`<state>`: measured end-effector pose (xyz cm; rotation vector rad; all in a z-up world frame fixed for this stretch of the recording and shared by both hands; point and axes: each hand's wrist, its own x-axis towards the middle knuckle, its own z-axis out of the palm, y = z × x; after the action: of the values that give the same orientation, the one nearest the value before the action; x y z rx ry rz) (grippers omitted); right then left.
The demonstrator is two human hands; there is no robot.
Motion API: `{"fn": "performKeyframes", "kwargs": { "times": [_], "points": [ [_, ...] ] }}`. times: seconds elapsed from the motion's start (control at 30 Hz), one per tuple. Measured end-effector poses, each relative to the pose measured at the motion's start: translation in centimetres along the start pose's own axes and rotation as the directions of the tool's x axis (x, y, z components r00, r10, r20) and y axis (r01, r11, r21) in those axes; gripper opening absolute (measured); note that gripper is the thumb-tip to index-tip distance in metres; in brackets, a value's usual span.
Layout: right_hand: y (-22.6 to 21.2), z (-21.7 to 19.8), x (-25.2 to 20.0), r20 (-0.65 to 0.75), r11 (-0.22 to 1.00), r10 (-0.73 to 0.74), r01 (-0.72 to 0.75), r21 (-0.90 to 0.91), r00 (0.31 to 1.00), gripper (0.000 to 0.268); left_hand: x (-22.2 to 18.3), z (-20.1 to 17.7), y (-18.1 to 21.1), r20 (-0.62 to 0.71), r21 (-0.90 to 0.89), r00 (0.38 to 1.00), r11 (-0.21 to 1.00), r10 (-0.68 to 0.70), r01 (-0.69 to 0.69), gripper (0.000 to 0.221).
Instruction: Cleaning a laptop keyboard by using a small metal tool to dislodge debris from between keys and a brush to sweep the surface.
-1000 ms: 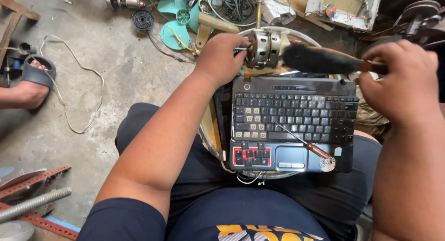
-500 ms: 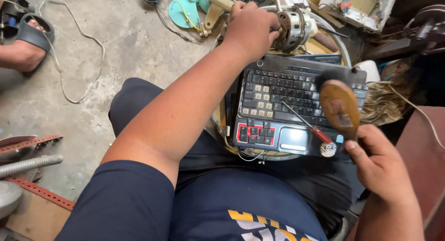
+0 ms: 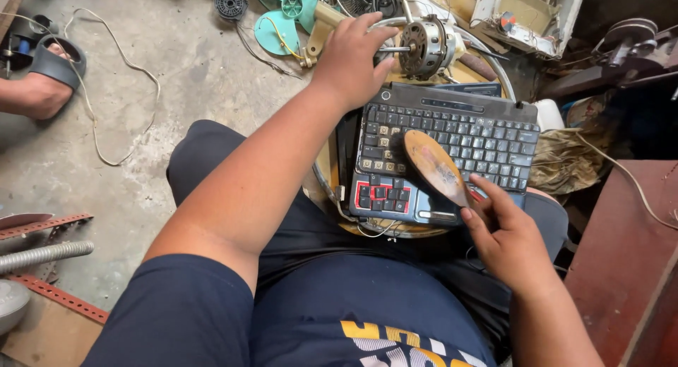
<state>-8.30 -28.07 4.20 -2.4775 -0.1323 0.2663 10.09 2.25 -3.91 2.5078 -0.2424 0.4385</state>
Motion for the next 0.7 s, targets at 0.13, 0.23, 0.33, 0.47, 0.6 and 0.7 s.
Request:
{"fn": "performKeyframes", "kwargs": {
  "times": [0.13,0.23,0.33,0.47,0.6,0.7],
  "points": [
    [-0.8,1.0,0.7,-0.079,0.973,-0.222,0.215,-0.084,0.972,0.042,-2.8,0.9,-0.4,-0.098,-0.015,0.994,0.999,-0.039,0.038,0.040],
    [-2.1,1.8,0.9,-0.114,0.951,-0.203,0.168,-0.261,0.972,0.044,-5.1,1.7,-0.3,-0.190,-0.119,0.978,0.990,-0.091,0.069,0.042],
    [-3.5,1.7,0.7,-0.026,0.883,-0.271,0.238,-0.405,0.962,0.045,-7.1,2.8,-0.4,-0.214,-0.181,0.968,0.979,-0.135,0.096,0.052],
    [-3.5,-0.1,2.0,0.013,0.699,-0.355,0.275,-0.660,0.935,0.043,-8.7,3.2,-0.6,-0.148,-0.272,0.974,0.954,-0.172,0.127,0.053],
    [-4.4,-2.1,2.4,-0.047,0.706,-0.374,0.251,-0.662,0.926,0.045,-9.1,2.9,-0.3,-0.150,-0.290,0.977,0.951,-0.154,0.105,0.052],
    [-5.3,-1.6,2.6,0.077,0.655,-0.382,0.329,-0.680,0.921,0.039,-9.2,3.3,-0.4,-0.202,-0.321,0.970,0.945,-0.136,0.066,0.045]
  ]
}}
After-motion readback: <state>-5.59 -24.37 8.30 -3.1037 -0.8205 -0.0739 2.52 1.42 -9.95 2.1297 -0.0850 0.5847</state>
